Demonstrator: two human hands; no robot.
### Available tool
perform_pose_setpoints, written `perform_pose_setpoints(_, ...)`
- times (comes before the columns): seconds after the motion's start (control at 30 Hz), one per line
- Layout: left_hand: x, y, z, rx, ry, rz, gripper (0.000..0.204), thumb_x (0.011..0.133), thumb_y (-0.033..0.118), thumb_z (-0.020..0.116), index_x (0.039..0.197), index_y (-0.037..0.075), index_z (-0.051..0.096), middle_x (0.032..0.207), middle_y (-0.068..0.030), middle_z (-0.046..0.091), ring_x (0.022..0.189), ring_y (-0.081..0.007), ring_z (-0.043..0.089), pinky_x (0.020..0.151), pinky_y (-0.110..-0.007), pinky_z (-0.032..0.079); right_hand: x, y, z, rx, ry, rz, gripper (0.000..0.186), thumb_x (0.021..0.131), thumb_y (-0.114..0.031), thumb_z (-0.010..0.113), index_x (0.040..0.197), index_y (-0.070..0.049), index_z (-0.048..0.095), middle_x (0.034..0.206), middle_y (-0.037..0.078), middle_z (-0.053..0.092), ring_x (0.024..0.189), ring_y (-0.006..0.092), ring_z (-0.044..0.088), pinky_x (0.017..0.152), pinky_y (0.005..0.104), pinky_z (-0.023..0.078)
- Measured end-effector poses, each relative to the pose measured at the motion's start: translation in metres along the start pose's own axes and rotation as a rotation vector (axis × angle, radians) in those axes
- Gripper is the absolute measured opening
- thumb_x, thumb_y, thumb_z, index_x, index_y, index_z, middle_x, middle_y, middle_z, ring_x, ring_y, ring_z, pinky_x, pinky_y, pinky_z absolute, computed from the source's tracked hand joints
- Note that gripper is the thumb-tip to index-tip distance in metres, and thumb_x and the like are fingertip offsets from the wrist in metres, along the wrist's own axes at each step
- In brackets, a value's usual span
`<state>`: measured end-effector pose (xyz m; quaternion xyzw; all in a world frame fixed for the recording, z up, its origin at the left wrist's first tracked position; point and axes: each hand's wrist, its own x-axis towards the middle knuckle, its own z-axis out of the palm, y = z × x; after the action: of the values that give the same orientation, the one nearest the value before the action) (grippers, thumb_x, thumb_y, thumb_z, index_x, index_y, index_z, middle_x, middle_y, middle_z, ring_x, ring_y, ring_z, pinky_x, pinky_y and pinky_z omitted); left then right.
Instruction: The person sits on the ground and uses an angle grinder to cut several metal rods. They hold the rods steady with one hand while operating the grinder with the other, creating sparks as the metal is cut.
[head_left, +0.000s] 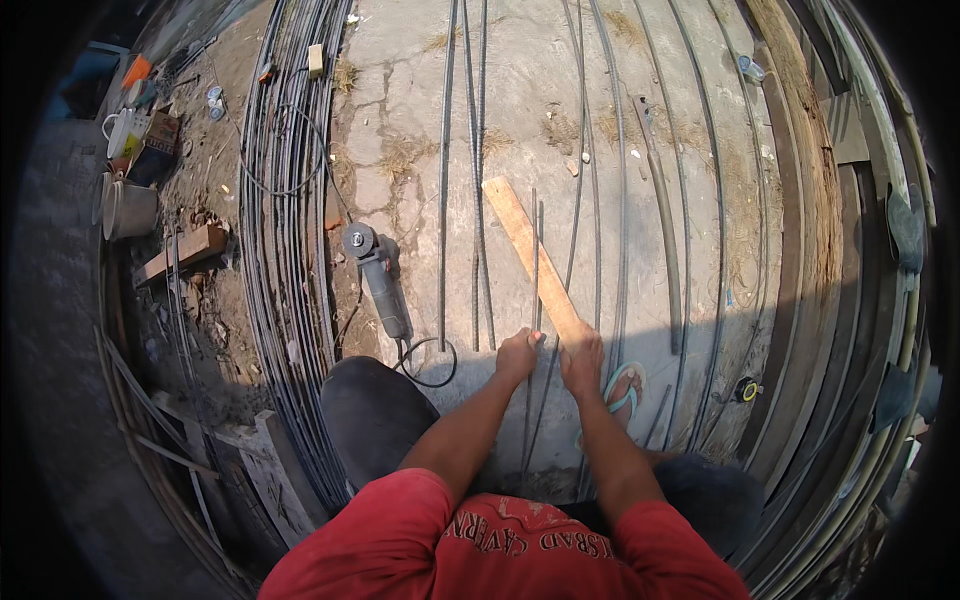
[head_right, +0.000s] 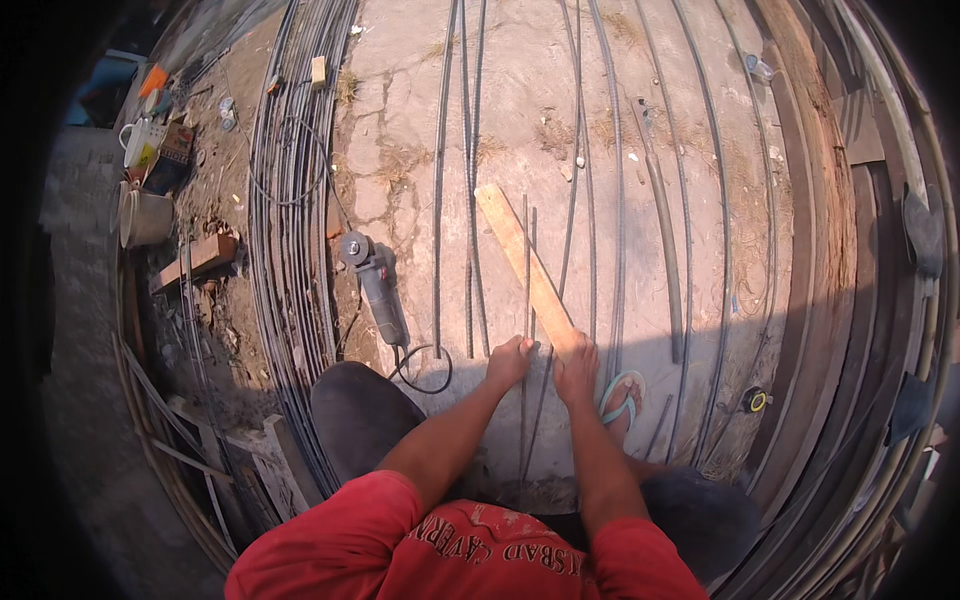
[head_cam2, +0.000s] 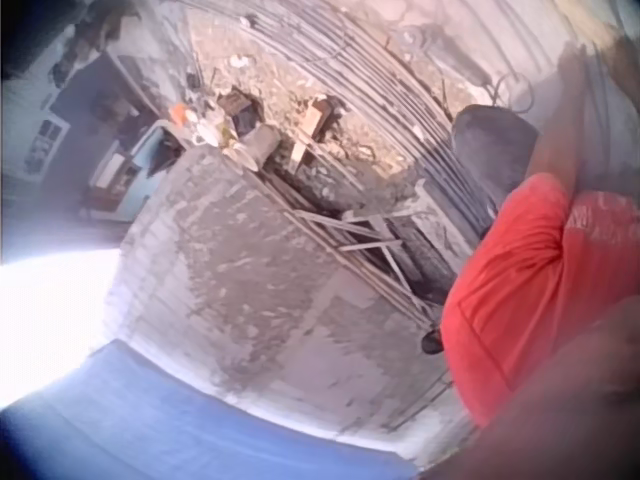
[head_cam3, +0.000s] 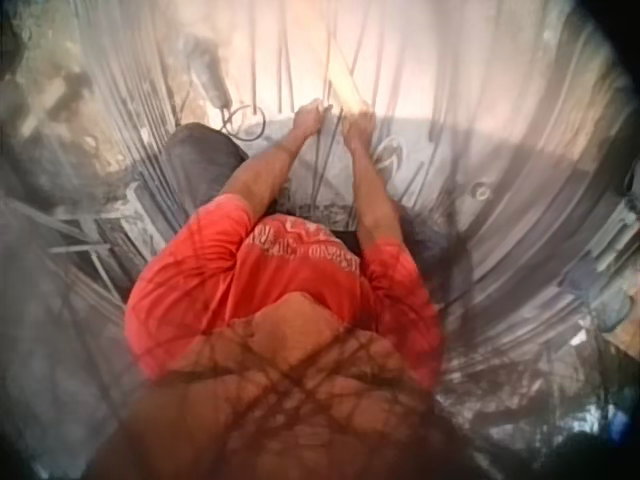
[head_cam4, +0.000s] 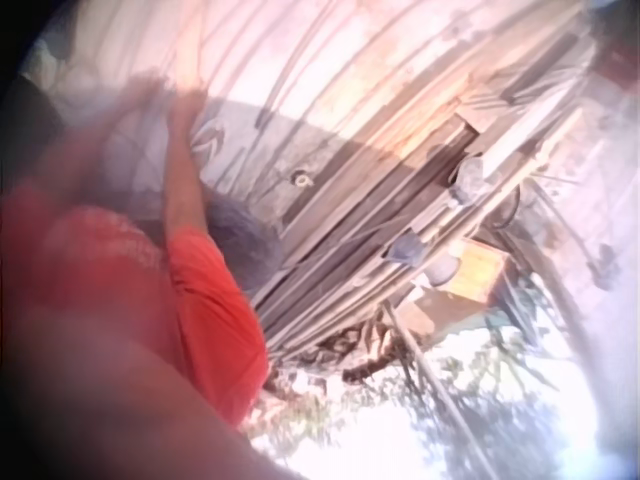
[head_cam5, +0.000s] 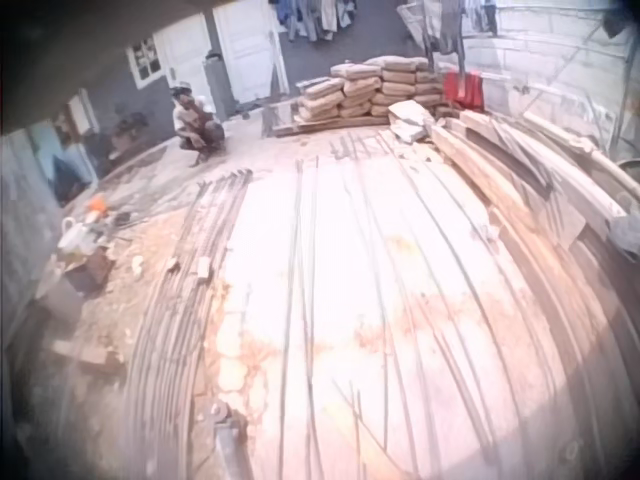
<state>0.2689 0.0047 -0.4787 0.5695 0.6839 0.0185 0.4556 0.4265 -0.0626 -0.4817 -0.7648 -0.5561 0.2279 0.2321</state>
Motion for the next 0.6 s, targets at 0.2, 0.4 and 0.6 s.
perform_pose_setpoints(0.2, 0.007, 0.008, -0.019, 0.101, -0.180, -0.042, 0.040, 0.102, 0.046, 0.060, 0.116, 0.010, 0.069, 0.108, -0.0190, 0.074, 0.107, -0.0384, 0.069, 0.091, -0.049, 0.053, 0.017, 0.000, -0.027, -0.239, -0.093, 0.025, 0.080, 0.080, -0.021, 0.078, 0.150, -0.008, 0.041, 0.142, 0.015, 0.049, 0.130, 0.0373, 0.048, 0.107, 0.0512, 0.038)
perform_pose_setpoints(0.4, 0.032, 0.013, -0.045, -0.158, 0.066, 0.028, 0.034, 0.097, 0.036, 0.069, 0.116, 0.008, 0.069, 0.108, -0.0165, 0.072, 0.105, -0.0372, 0.068, 0.092, -0.049, 0.052, 0.041, -0.018, -0.038, -0.281, -0.196, 0.014, 0.088, 0.080, -0.032, 0.083, 0.153, -0.008, 0.041, 0.146, 0.012, 0.047, 0.134, 0.0340, 0.045, 0.112, 0.0490, 0.036)
perform_pose_setpoints(0.6, 0.069, -0.007, -0.148, 0.148, 1.005, -0.390, 0.072, 0.082, 0.030, 0.081, 0.143, 0.014, 0.046, 0.132, -0.0150, 0.051, 0.128, -0.0364, 0.046, 0.107, -0.056, 0.036, 0.040, -0.028, -0.036, -0.215, -0.053, 0.097, 0.083, 0.084, -0.035, 0.079, 0.153, -0.007, 0.042, 0.146, 0.018, 0.046, 0.134, 0.0382, 0.044, 0.113, 0.0513, 0.034)
